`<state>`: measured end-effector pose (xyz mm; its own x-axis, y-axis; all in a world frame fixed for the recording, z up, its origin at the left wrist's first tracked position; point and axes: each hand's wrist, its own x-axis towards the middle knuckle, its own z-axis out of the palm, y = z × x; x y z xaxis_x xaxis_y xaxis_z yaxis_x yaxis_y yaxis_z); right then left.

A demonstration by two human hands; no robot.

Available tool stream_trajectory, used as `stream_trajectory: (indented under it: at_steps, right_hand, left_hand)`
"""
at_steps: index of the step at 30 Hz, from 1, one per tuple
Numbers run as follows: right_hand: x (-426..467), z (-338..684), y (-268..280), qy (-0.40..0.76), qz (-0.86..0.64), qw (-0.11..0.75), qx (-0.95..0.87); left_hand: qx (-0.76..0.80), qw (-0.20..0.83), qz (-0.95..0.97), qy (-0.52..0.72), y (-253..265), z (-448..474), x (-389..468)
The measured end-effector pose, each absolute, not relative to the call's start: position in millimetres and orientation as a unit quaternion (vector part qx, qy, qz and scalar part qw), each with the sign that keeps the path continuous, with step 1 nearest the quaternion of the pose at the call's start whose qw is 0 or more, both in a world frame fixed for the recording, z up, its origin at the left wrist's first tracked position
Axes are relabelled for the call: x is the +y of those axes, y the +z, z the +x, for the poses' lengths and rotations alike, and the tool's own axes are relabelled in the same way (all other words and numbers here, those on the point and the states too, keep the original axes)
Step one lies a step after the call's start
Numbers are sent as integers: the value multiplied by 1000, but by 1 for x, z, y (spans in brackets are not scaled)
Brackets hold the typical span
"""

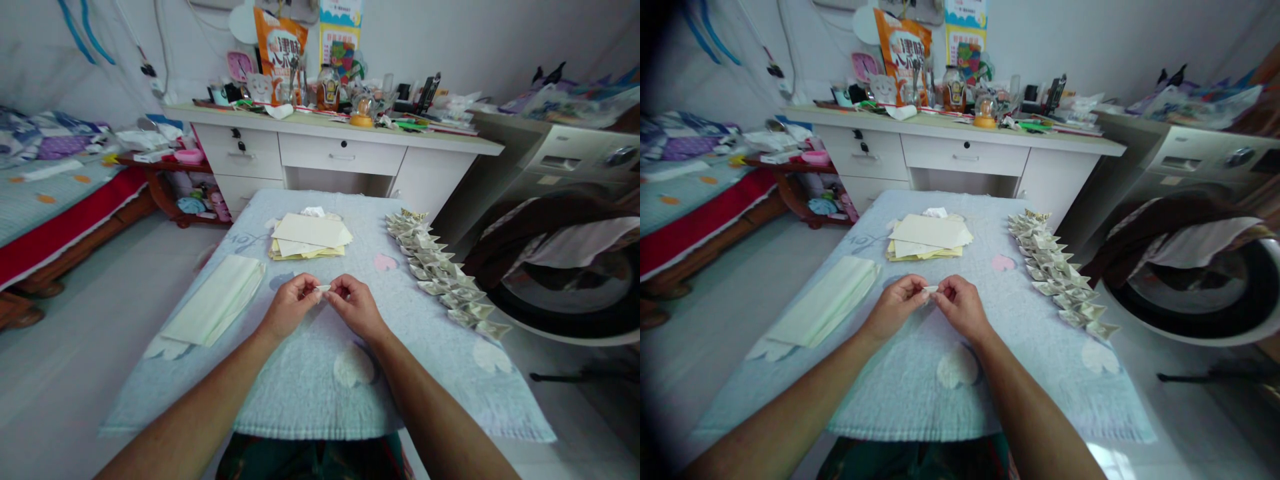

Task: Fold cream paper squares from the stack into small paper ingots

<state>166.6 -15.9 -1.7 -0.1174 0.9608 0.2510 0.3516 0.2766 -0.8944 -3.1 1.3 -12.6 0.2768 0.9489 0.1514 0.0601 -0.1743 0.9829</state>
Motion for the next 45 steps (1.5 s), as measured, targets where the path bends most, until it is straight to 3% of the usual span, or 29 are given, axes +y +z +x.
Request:
stream_trajectory:
  at_steps: [15,25,45]
  right_hand:
    - [-20,169,4,294,-446,453,-714]
    - [-19,172,8,464,-387,488,-629]
    - [-22,178,9,539,-323,431,-647]
  left_hand:
    - [394,387,717,426,2,-6,-5]
    - [344,685,507,394,-1,-3,-2]
    - [265,800,440,310,-2,-8,-7]
